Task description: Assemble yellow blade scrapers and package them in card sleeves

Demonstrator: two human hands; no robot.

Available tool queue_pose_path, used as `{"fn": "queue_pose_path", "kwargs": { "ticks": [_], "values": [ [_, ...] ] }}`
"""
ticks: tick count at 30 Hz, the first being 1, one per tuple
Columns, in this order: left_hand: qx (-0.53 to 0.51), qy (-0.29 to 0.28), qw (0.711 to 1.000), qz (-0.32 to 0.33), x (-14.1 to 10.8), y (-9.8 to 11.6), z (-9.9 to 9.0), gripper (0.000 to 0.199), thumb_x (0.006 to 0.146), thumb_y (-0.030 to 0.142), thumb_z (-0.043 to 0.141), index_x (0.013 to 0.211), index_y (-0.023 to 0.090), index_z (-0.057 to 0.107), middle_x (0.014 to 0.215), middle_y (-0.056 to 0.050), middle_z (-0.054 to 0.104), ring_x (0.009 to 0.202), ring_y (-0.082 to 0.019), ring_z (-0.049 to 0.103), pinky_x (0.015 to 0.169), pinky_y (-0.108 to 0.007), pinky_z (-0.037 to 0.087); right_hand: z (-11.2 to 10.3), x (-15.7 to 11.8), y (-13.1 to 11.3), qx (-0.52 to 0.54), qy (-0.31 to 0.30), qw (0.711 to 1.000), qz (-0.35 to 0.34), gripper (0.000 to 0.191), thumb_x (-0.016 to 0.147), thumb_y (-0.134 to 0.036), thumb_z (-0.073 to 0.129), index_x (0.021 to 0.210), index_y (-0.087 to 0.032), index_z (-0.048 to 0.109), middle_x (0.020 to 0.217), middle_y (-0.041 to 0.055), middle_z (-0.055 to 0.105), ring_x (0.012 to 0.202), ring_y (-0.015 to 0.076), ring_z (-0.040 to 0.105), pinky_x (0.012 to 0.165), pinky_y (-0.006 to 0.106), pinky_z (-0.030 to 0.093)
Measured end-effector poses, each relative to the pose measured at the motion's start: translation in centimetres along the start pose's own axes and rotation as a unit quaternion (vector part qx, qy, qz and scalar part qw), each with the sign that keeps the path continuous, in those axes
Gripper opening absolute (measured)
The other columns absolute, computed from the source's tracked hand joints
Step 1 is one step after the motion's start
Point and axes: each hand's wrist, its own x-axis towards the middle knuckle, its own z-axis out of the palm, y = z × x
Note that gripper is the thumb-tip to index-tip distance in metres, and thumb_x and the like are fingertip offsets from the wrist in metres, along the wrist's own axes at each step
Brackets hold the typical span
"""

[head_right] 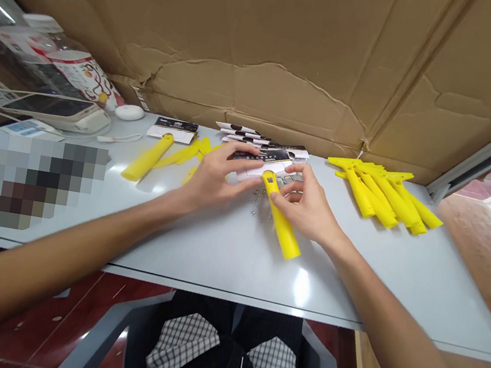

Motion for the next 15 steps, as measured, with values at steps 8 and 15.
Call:
{"fn": "queue_pose_path", "kwargs": {
  "ticks": [8,15],
  "values": [
    [0.009,0.043,0.999,0.003,-0.5,1.1,0.3,0.021,0.089,0.030,0.073,0.108,0.025,0.079,0.117,-0.009,0.074,0.112,-0.026,0.068,0.099,-0.045,0.054,-0.1,-0.1,-0.2,-0.009,-0.045,0.999,0.020,0.069,0.087,-0.031,0.067,0.153,-0.032,0.045,0.094,0.0007,0.064,0.077,0.0190,0.065,0.068,0.035,0.055],
    [0.050,-0.036,0.998,-0.007,-0.2,0.8,0.1,0.032,0.090,0.035,0.071,0.120,0.024,0.076,0.130,-0.013,0.069,0.123,-0.029,0.063,0.107,-0.049,0.050,0.3,0.2,0.4,-0.053,-0.002,0.998,0.032,0.066,0.088,-0.032,0.063,0.152,-0.019,0.052,0.091,0.0042,0.069,0.075,0.0221,0.067,0.069,0.038,0.056]
  ]
}}
